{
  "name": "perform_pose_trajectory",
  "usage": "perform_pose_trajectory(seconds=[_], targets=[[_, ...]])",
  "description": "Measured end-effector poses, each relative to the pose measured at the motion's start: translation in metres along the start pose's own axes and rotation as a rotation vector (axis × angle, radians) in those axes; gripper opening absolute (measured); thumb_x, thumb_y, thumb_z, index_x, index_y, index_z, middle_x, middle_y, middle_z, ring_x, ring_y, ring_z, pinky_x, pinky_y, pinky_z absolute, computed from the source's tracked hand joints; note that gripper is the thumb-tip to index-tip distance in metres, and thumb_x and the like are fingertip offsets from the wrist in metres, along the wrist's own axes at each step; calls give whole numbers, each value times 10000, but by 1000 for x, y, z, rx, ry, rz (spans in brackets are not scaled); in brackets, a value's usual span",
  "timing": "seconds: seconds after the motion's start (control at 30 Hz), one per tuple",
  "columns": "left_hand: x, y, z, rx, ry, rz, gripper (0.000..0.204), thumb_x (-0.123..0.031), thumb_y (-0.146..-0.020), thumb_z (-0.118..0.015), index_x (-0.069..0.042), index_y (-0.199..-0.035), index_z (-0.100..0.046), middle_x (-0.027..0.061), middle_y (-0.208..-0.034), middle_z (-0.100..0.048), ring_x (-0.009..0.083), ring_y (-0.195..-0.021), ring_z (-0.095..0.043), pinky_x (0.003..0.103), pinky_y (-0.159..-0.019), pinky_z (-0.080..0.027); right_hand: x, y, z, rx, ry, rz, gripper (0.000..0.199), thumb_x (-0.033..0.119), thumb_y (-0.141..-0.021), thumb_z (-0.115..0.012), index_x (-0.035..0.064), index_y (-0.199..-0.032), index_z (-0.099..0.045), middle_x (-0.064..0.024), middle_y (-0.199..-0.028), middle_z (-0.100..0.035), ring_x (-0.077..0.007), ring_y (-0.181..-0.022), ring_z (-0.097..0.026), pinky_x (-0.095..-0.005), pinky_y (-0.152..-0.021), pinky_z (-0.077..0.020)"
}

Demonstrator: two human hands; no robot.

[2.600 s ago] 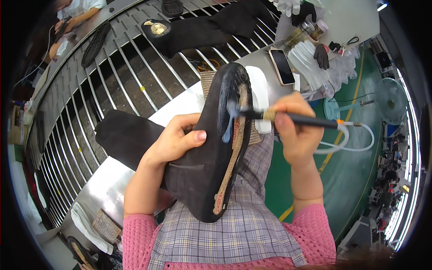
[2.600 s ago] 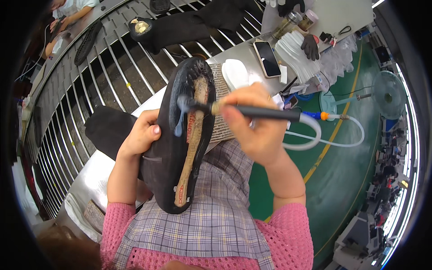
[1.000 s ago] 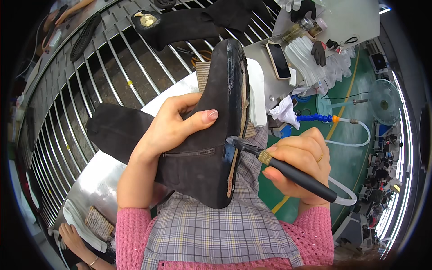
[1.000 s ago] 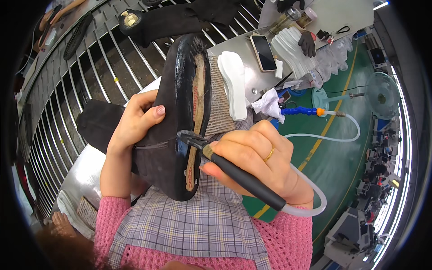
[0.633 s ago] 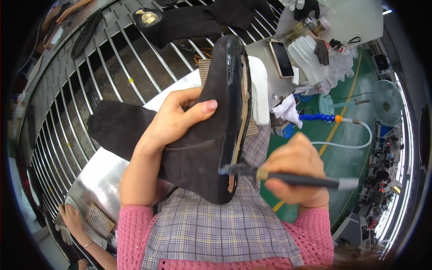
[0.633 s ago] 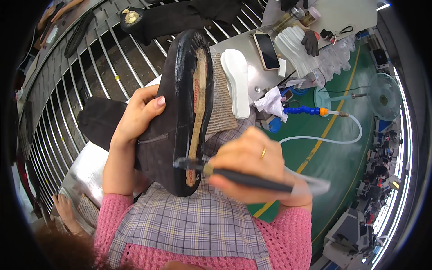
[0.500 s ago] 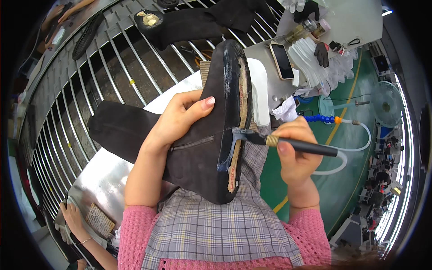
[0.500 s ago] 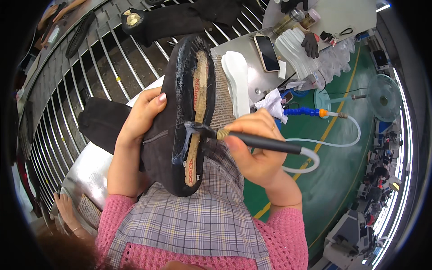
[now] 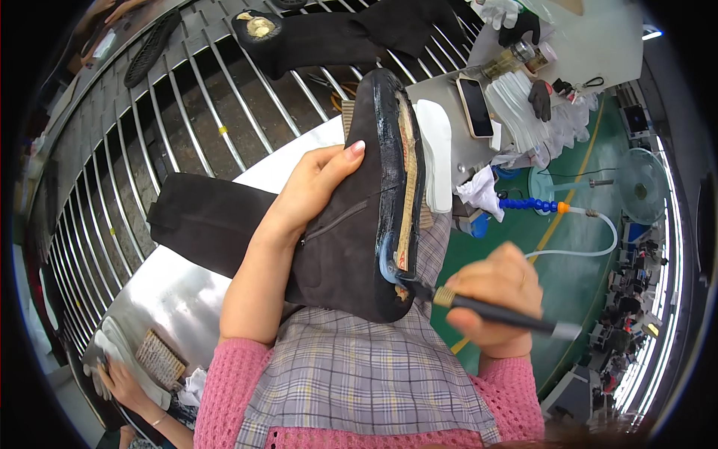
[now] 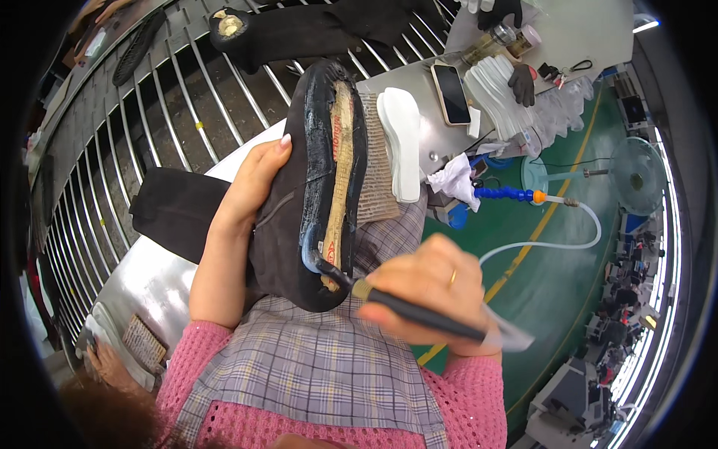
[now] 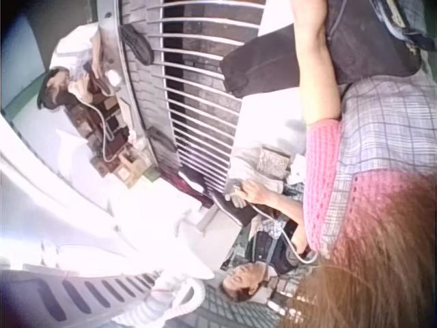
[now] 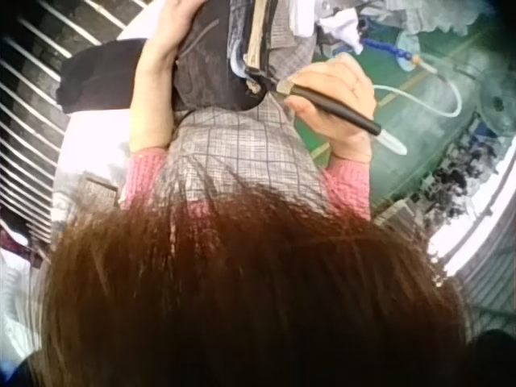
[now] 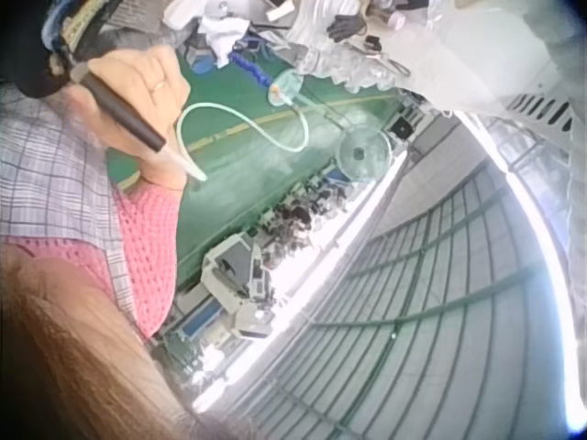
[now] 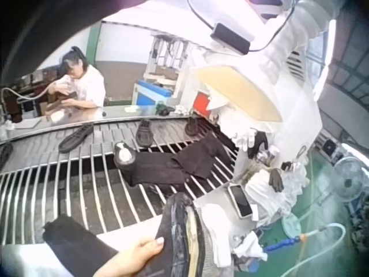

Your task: The person applies a dark adhesive to the sole of a black boot using a brush. They repeatedly dip the brush into a container to reload the adhesive and spread it along the boot's sole edge. The person also applies the adhesive to a small piece of material on the workbench.

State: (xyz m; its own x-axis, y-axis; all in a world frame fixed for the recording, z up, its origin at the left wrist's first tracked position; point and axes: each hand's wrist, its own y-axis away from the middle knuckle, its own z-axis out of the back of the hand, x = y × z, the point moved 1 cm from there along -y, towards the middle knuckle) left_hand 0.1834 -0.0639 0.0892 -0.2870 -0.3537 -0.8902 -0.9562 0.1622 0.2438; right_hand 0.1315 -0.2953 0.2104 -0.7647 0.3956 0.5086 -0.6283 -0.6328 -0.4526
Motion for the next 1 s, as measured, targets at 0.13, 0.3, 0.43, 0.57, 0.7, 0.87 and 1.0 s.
perform_pose_trajectory(seconds=[0.13,0.3,0.43,0.57,0.7,0.87,1.0], targets=[[-6,1,-10,-1,-49,9,422,-393,-950,-594,15,-883,-677,-1,-787,-646,37,-722,-565,195,-666,-455,-16,-17,6,-83,-14,-142,190,174,-773,-781,64,-875,-664,-34,-785,-672,-207,-677,-596,-318,-664,-441],[-4,-3,-13,7,-105,-19,412,-381,-937,-618,16,-845,-671,-22,-742,-607,30,-695,-529,195,-639,-435,-18,-25,8,-14,46,-124,201,118,-744,-791,52,-875,-654,-48,-798,-651,-225,-707,-593,-321,-651,-449],[-2,-7,-10,19,-101,-1,417,-380,-936,-618,29,-881,-679,2,-777,-639,41,-723,-562,200,-664,-455,-14,-27,15,100,-56,-156,204,106,-723,-798,58,-858,-653,-48,-787,-643,-226,-695,-591,-329,-630,-454],[0,-9,-6,31,-68,-7,431,-383,-943,-605,41,-943,-683,31,-834,-673,56,-764,-595,209,-699,-477,-8,-32,19,210,-168,-154,200,105,-706,-804,65,-835,-656,-49,-770,-636,-230,-686,-592,-326,-611,-458],[3,-13,-8,27,-59,8,447,-392,-956,-579,43,-966,-678,33,-852,-676,57,-774,-598,212,-709,-479,-16,-33,17,118,-94,-151,245,269,-741,-786,71,-799,-654,-20,-741,-657,-198,-659,-590,-323,-636,-402],[9,-19,-7,8,4,-1,453,-400,-963,-564,38,-969,-679,28,-857,-672,57,-770,-593,211,-712,-475,-17,-43,13,117,-51,-152,225,215,-724,-797,61,-803,-653,-20,-739,-638,-205,-658,-561,-321,-631,-412],[12,-24,-2,-5,13,-15,443,-382,-976,-544,39,-990,-680,50,-890,-686,74,-797,-619,215,-735,-486,-10,-51,19,226,-161,-145,184,104,-711,-787,56,-785,-626,-48,-741,-615,-226,-682,-579,-317,-595,-463]])
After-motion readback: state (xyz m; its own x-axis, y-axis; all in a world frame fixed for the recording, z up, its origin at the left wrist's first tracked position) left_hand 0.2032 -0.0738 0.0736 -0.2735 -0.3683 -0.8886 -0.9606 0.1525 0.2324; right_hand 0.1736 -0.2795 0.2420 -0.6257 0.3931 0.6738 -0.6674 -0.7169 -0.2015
